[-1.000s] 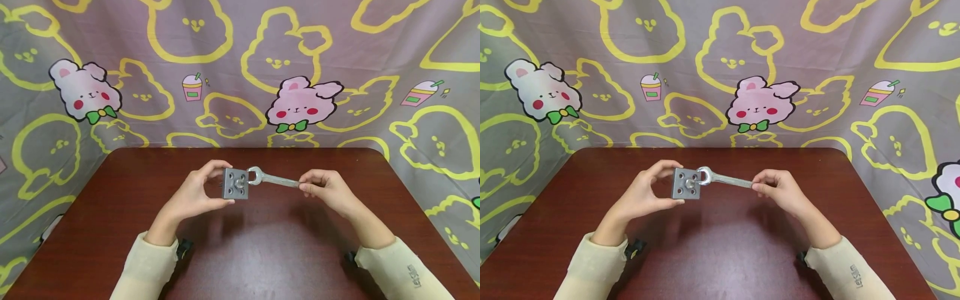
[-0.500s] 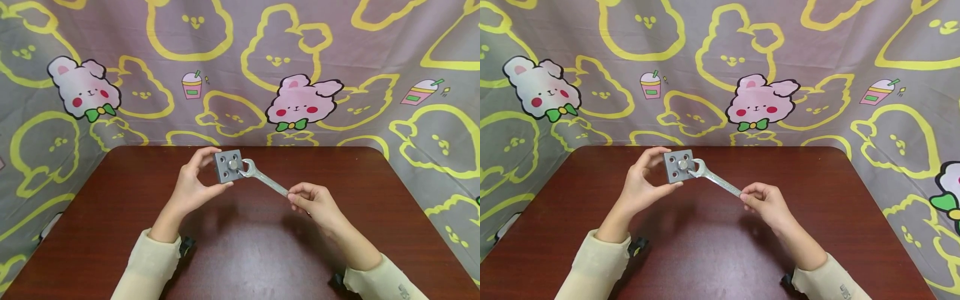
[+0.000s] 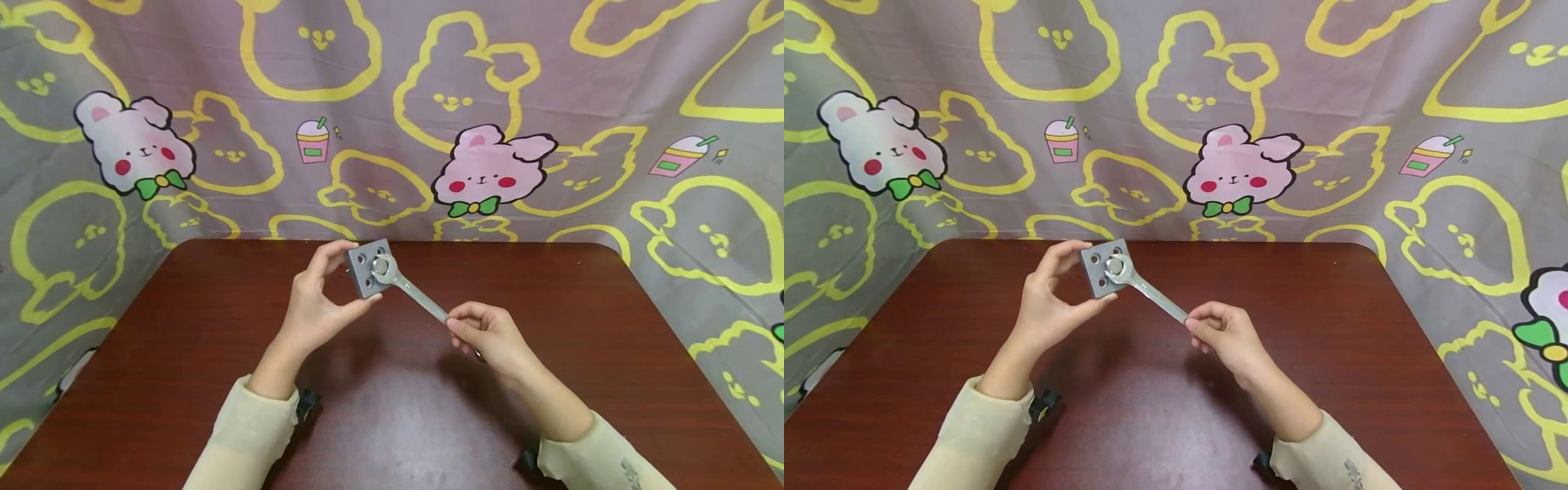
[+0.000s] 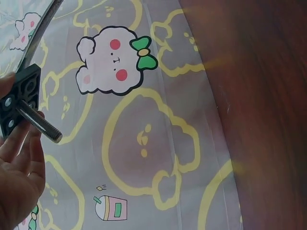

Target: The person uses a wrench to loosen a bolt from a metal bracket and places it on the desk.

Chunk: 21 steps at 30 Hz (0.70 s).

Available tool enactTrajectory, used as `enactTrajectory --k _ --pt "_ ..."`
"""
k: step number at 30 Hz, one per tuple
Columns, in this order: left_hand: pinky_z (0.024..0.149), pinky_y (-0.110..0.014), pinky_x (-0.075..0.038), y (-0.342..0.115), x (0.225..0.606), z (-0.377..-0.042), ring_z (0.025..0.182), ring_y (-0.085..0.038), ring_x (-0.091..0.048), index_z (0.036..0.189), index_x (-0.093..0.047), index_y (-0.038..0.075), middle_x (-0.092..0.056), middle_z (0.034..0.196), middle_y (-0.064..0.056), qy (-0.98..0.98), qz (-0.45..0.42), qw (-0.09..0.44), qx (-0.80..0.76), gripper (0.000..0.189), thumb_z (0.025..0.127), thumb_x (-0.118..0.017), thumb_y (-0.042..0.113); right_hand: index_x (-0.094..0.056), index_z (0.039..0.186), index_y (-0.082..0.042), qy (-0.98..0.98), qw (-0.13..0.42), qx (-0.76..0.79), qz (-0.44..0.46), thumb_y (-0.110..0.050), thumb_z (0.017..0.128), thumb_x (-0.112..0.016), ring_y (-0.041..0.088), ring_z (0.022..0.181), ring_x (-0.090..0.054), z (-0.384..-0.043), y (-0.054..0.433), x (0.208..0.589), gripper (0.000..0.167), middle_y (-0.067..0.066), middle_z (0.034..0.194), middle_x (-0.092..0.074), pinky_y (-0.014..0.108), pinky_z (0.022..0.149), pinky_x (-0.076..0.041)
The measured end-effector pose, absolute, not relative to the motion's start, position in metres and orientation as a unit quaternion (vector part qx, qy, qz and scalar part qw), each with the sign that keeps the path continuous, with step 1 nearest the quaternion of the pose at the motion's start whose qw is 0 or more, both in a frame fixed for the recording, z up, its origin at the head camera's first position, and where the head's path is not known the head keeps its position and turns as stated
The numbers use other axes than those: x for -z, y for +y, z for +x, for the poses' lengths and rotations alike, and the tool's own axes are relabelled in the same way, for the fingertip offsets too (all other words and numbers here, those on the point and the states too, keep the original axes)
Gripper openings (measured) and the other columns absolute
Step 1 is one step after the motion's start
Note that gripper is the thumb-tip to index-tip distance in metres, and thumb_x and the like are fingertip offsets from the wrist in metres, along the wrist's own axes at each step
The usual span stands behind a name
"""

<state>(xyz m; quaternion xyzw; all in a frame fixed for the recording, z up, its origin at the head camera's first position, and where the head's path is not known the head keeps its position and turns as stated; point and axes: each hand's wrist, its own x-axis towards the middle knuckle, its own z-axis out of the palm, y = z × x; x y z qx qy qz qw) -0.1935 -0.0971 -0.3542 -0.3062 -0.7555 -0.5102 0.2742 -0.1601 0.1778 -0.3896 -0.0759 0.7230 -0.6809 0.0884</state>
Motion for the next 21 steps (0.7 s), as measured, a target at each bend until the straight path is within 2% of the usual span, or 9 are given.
enactTrajectory --k 4,9,12,15,18,21 --pt "0.086 -0.02 -0.054 -0.098 0.353 -0.192 0.101 -0.017 -0.069 0.128 -0.051 0.0 -0.073 0.111 -0.014 -0.756 -0.317 0.275 0.502 0.076 0.062 -0.089 -0.003 -0.062 0.096 0.003 0.72 0.097 0.682 -0.083 -0.005 0.094 -0.062 0.005 0.055 -0.051 -0.161 0.177 0.392 0.009 -0.007 0.064 -0.06 0.017 0.049 -0.04" --pt "0.085 -0.022 -0.053 -0.103 0.349 -0.19 0.095 -0.012 -0.066 0.129 -0.051 0.003 -0.073 0.109 -0.012 -0.767 -0.332 0.237 0.495 0.077 0.063 -0.09 -0.002 -0.064 0.093 -0.005 0.717 0.109 0.68 -0.108 -0.005 0.094 -0.061 0.005 0.055 -0.051 -0.165 0.183 0.394 0.003 -0.007 0.065 -0.06 0.018 0.049 -0.037" --pt "0.082 -0.022 -0.052 -0.107 0.347 -0.189 0.09 -0.011 -0.064 0.129 -0.051 0.005 -0.074 0.107 -0.01 -0.772 -0.348 0.205 0.491 0.076 0.064 -0.089 -0.001 -0.066 0.09 -0.013 0.727 0.115 0.666 -0.122 -0.007 0.094 -0.063 0.005 0.057 -0.053 -0.17 0.19 0.394 0.007 -0.007 0.065 -0.061 0.019 0.05 -0.038" --pt "0.08 -0.022 -0.051 -0.11 0.345 -0.189 0.086 -0.013 -0.064 0.128 -0.053 0.007 -0.074 0.105 -0.007 -0.772 -0.362 0.175 0.492 0.074 0.064 -0.089 0.001 -0.067 0.09 -0.015 0.741 0.116 0.647 -0.136 -0.007 0.093 -0.064 0.006 0.058 -0.054 -0.177 0.199 0.393 0.01 -0.007 0.066 -0.061 0.019 0.05 -0.04" --pt "0.079 -0.023 -0.051 -0.111 0.343 -0.188 0.085 -0.012 -0.065 0.127 -0.054 0.008 -0.074 0.104 -0.005 -0.777 -0.365 0.143 0.493 0.072 0.065 -0.09 0.003 -0.068 0.09 -0.014 0.754 0.116 0.628 -0.152 -0.006 0.093 -0.065 0.007 0.06 -0.055 -0.186 0.207 0.39 0.008 -0.006 0.067 -0.061 0.02 0.053 -0.044" --pt "0.08 -0.029 -0.053 -0.113 0.34 -0.186 0.086 -0.011 -0.066 0.127 -0.054 0.01 -0.074 0.106 -0.003 -0.786 -0.366 0.108 0.486 0.071 0.065 -0.09 0.005 -0.068 0.094 -0.006 0.769 0.117 0.605 -0.172 -0.005 0.092 -0.066 0.009 0.063 -0.057 -0.194 0.215 0.385 0.003 -0.005 0.069 -0.062 0.023 0.056 -0.05"
